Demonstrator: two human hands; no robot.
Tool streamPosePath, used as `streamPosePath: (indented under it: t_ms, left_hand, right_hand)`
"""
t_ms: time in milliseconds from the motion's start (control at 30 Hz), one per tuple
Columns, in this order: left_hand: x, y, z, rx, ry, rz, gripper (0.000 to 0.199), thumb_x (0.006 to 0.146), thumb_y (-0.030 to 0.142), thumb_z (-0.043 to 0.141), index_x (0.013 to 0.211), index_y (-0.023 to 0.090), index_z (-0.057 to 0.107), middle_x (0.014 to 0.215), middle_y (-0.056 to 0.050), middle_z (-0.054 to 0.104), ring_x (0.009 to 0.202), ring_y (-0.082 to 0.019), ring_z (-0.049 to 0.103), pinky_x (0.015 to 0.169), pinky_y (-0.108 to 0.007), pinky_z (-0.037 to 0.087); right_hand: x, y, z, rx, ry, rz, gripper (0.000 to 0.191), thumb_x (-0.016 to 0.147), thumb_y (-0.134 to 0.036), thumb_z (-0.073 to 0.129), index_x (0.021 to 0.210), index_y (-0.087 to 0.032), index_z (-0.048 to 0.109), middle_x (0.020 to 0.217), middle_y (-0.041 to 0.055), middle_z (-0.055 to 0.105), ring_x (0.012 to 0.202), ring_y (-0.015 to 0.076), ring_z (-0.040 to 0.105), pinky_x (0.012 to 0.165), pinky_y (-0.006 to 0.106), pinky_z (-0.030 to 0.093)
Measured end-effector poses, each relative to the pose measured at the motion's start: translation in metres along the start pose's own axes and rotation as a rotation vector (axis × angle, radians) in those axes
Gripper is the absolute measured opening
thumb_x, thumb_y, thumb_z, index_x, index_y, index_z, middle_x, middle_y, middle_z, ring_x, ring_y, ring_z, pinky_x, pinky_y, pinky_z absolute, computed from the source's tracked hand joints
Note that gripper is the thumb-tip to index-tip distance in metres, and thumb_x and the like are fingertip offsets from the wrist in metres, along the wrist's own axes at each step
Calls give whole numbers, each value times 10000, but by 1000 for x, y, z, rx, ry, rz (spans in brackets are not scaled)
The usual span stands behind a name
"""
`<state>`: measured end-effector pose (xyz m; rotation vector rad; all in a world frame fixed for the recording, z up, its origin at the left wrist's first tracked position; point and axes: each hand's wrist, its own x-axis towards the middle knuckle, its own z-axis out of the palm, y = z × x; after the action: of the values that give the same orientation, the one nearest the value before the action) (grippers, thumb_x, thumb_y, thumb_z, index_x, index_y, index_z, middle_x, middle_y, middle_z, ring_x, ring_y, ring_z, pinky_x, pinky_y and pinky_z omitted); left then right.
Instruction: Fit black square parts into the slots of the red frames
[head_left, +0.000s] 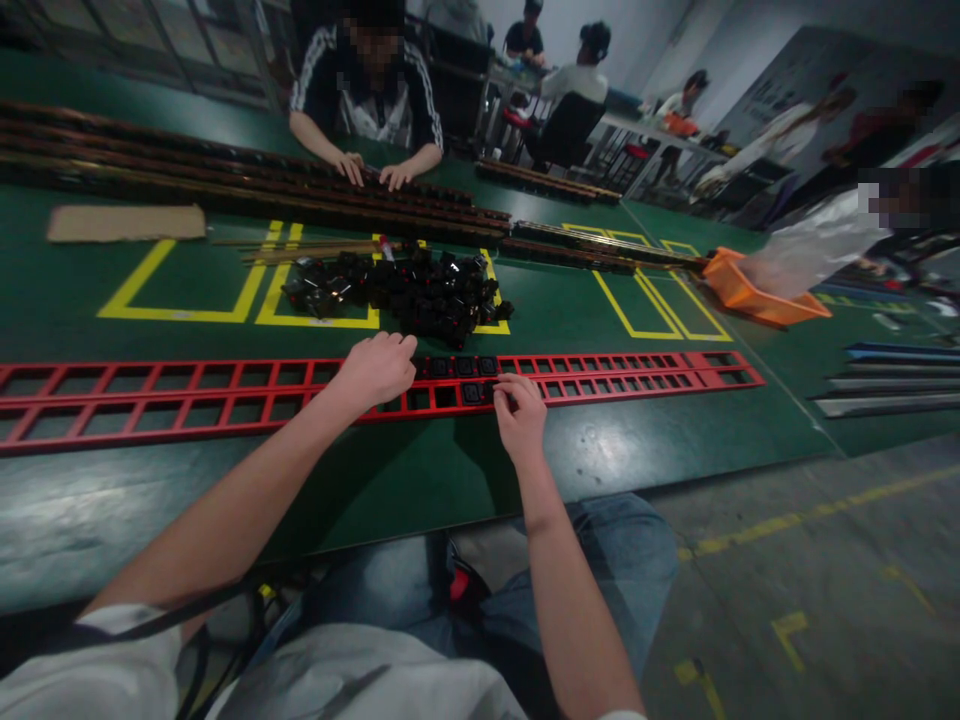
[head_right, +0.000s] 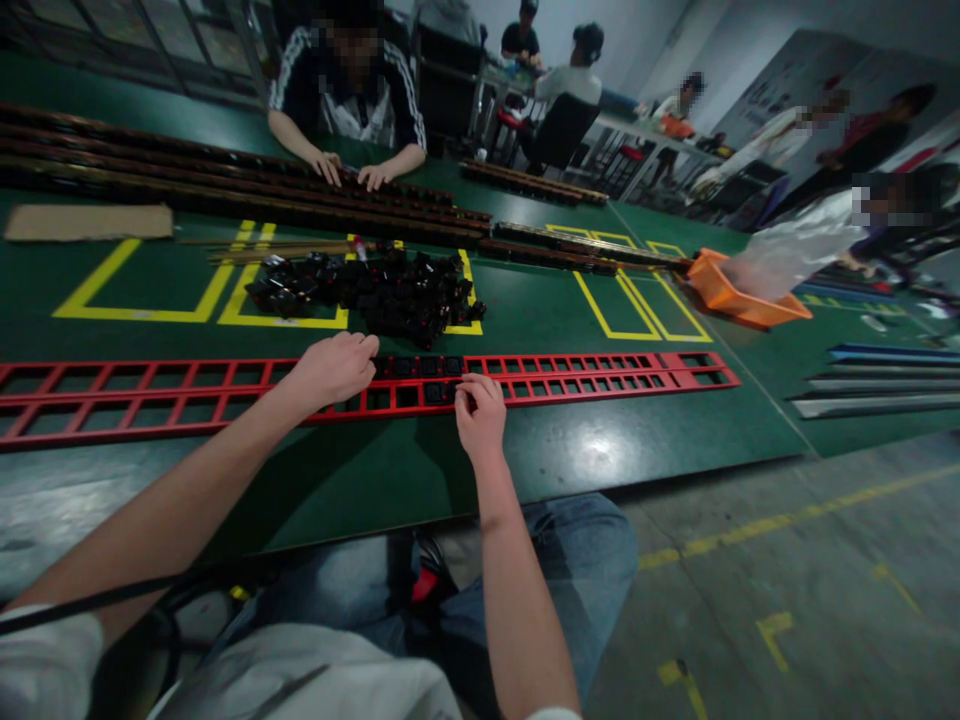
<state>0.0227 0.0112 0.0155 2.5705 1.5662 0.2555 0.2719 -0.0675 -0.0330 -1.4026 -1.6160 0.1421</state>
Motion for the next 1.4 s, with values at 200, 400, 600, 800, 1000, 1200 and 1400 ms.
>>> streamPosePath:
  t_ms: [200, 400, 600, 800, 1000, 1200, 1400]
  left_hand:
    - [1, -5, -3, 45, -48, -2, 266, 876, 180, 418, 1032, 160, 632, 976, -178, 668, 935, -354, 627, 745, -457, 500]
    - [0, -14, -9, 151, -72, 8, 323, 977, 272, 323, 1019, 150, 620, 979, -161, 657, 964, -312, 637, 794, -418, 514]
    - [-2, 5, -10, 157, -74, 36, 340, 990, 289, 315, 1052, 138, 614, 1036, -177, 660, 995, -317, 617, 808, -429, 521]
    - [0, 3, -10, 137, -128, 6, 308, 970, 271, 351, 1104, 153, 602, 1064, -168, 671, 1002, -312, 631, 798, -418, 511]
    - [-1, -3, -11, 148, -161, -14, 344, 995, 302, 302, 1113, 153, 589, 1065, -169, 670, 1022, -321, 627, 797, -428, 514]
    - [1, -5, -4, 123, -81, -29, 464, 1019, 502, 321, 1093, 144, 606, 1082, -174, 655, 1056, -325, 618, 873, -435, 504]
    - [0, -6, 2, 157, -17, -2, 458, 1011, 501, 367, 1099, 134, 628, 1063, -181, 640, 1064, -334, 598, 901, -440, 480]
  right_hand:
    - [0, 1, 1, 27, 7, -13, 165, 911, -204, 564, 842, -222, 713, 1025, 89, 740, 997, 242, 663, 917, 430, 537]
    - [-1, 1, 0, 21, -1, 4, 161, 908, -206, 565, 851, -225, 714, 1027, 79, 738, 1005, 239, 660, 926, 425, 529]
    - [-1, 2, 0, 30, 9, -28, 158, 913, -195, 570, 858, -218, 716, 1025, 84, 741, 996, 239, 662, 909, 415, 532]
    - [-1, 2, 0, 15, 0, -7, 163, 913, -203, 565, 858, -221, 717, 1027, 83, 738, 1001, 238, 661, 911, 418, 537]
    - [-1, 1, 0, 12, 2, -3, 167, 910, -200, 562, 854, -225, 718, 1026, 80, 740, 1008, 240, 663, 926, 427, 535]
    - [-1, 1, 1, 14, 10, -20, 168, 910, -188, 562, 857, -221, 717, 1028, 82, 739, 999, 240, 662, 908, 420, 538]
    - [-1, 3, 1, 20, 1, -20, 161, 908, -192, 567, 857, -225, 716, 1023, 80, 739, 1004, 239, 663, 919, 424, 538]
